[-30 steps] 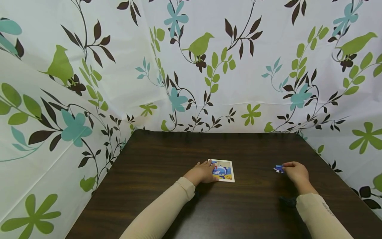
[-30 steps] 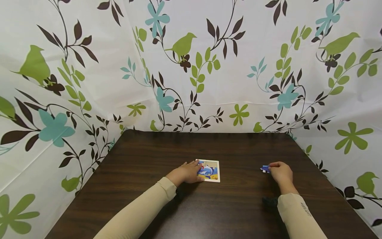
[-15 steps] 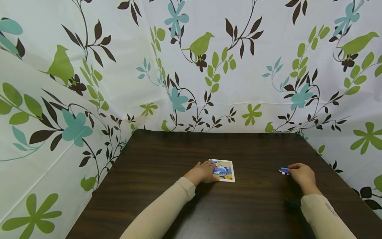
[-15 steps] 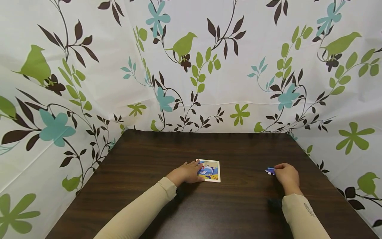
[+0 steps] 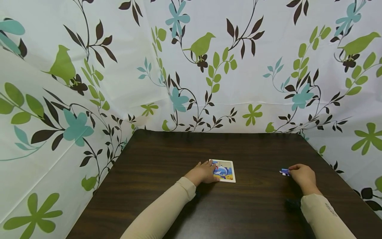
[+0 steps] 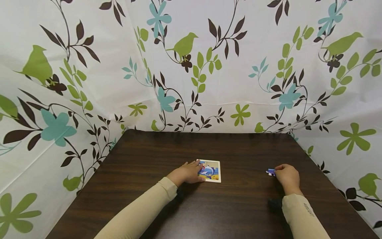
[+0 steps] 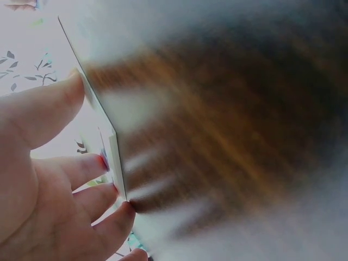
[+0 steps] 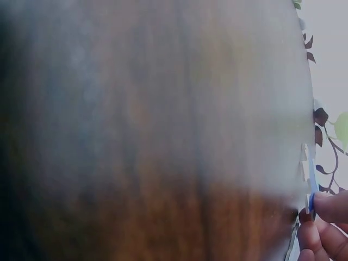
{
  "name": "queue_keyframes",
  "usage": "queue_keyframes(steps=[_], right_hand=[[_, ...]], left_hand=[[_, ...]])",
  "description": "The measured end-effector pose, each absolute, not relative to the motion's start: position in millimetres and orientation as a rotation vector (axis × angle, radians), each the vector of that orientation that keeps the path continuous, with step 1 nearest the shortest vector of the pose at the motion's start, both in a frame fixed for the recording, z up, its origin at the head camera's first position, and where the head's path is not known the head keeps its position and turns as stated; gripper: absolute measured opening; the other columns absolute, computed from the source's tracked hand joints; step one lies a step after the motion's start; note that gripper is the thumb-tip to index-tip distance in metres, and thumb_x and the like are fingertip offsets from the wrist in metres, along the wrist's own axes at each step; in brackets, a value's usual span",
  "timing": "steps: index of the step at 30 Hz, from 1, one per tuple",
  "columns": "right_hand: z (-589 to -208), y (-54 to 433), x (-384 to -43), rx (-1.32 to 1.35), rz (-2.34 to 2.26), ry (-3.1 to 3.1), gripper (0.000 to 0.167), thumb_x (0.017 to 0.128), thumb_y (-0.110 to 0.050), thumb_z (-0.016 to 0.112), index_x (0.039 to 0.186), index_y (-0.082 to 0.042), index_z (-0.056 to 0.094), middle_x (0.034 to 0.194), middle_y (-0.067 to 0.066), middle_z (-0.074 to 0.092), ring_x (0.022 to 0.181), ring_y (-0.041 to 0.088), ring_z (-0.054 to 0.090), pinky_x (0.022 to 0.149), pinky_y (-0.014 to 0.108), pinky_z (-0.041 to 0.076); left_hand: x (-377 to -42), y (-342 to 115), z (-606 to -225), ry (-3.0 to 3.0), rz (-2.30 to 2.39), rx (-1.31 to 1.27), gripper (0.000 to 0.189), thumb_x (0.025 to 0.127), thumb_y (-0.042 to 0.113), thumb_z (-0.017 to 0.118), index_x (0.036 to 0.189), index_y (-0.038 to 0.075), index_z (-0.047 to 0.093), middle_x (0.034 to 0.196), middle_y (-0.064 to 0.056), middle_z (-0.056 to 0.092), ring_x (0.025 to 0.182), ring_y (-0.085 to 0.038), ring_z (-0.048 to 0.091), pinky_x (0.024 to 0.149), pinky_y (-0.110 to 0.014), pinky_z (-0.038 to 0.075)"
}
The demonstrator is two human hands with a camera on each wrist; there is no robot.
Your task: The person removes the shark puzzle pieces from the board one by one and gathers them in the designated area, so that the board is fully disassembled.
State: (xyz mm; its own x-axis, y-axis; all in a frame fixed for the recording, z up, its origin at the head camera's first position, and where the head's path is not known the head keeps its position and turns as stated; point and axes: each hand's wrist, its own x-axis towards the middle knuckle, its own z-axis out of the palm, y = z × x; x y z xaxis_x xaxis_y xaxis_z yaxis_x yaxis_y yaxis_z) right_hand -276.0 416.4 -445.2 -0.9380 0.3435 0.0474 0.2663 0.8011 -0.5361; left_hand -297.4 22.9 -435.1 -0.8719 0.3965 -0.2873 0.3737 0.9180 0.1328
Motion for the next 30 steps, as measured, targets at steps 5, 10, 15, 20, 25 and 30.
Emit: queue_keyframes(steps=[5, 10, 15, 20, 25, 30], right_hand=[[-446.3, 416.5, -276.8, -0.487, 0.807, -2.840, 0.026, 0.090, -0.014, 0.063, 0.101, 0.009, 0.069, 0.109, 0.034, 0.063, 0.096, 0.048, 0.057, 0.079, 0.054, 0.045], [-446.9, 416.1, -277.3, -0.477, 0.790, -2.839, 0.025, 0.089, -0.013, 0.062, 0.099, 0.008, 0.070, 0.107, 0.034, 0.064, 0.094, 0.047, 0.058, 0.077, 0.052, 0.046], [-446.8, 415.6, -276.4, -0.457, 0.763, -2.857, 0.023, 0.086, -0.009, 0.058, 0.096, 0.008, 0.071, 0.105, 0.034, 0.065, 0.091, 0.046, 0.059, 0.073, 0.049, 0.047], [-446.1, 414.5, -275.3, -0.442, 0.765, -2.862, 0.023, 0.086, -0.008, 0.057, 0.096, 0.008, 0.071, 0.105, 0.034, 0.064, 0.090, 0.046, 0.058, 0.073, 0.050, 0.047], [-444.4, 414.2, -275.0, -0.431, 0.765, -2.880, 0.024, 0.086, -0.008, 0.057, 0.096, 0.009, 0.071, 0.105, 0.034, 0.064, 0.091, 0.047, 0.058, 0.075, 0.052, 0.047], [-443.8, 412.6, -273.9, -0.406, 0.753, -2.895, 0.024, 0.085, -0.008, 0.057, 0.096, 0.008, 0.070, 0.102, 0.033, 0.066, 0.088, 0.045, 0.059, 0.071, 0.048, 0.047]], left_hand=[[-297.0, 22.7, -435.1, 2.767, 0.101, 0.569, 0.078, 0.094, 0.058, 0.057, 0.157, 0.022, 0.031, 0.166, -0.001, 0.023, 0.152, -0.019, 0.024, 0.124, -0.044, 0.020], [-296.3, 22.6, -434.6, 2.766, 0.097, 0.569, 0.077, 0.094, 0.058, 0.057, 0.157, 0.022, 0.031, 0.166, -0.001, 0.023, 0.152, -0.019, 0.024, 0.124, -0.044, 0.020], [-295.9, 22.5, -432.7, 2.763, 0.112, 0.571, 0.077, 0.094, 0.057, 0.057, 0.157, 0.021, 0.031, 0.165, -0.002, 0.023, 0.152, -0.020, 0.024, 0.124, -0.045, 0.020], [-296.3, 22.4, -432.1, 2.758, 0.125, 0.571, 0.077, 0.094, 0.057, 0.057, 0.157, 0.021, 0.031, 0.166, -0.002, 0.023, 0.152, -0.020, 0.024, 0.124, -0.045, 0.020], [-297.5, 22.2, -433.5, 2.752, 0.127, 0.569, 0.077, 0.094, 0.057, 0.057, 0.157, 0.021, 0.030, 0.166, -0.002, 0.022, 0.153, -0.020, 0.023, 0.124, -0.045, 0.020], [-298.1, 21.6, -434.7, 2.751, 0.127, 0.569, 0.077, 0.095, 0.057, 0.056, 0.157, 0.021, 0.030, 0.166, -0.002, 0.022, 0.153, -0.020, 0.023, 0.124, -0.045, 0.019]])
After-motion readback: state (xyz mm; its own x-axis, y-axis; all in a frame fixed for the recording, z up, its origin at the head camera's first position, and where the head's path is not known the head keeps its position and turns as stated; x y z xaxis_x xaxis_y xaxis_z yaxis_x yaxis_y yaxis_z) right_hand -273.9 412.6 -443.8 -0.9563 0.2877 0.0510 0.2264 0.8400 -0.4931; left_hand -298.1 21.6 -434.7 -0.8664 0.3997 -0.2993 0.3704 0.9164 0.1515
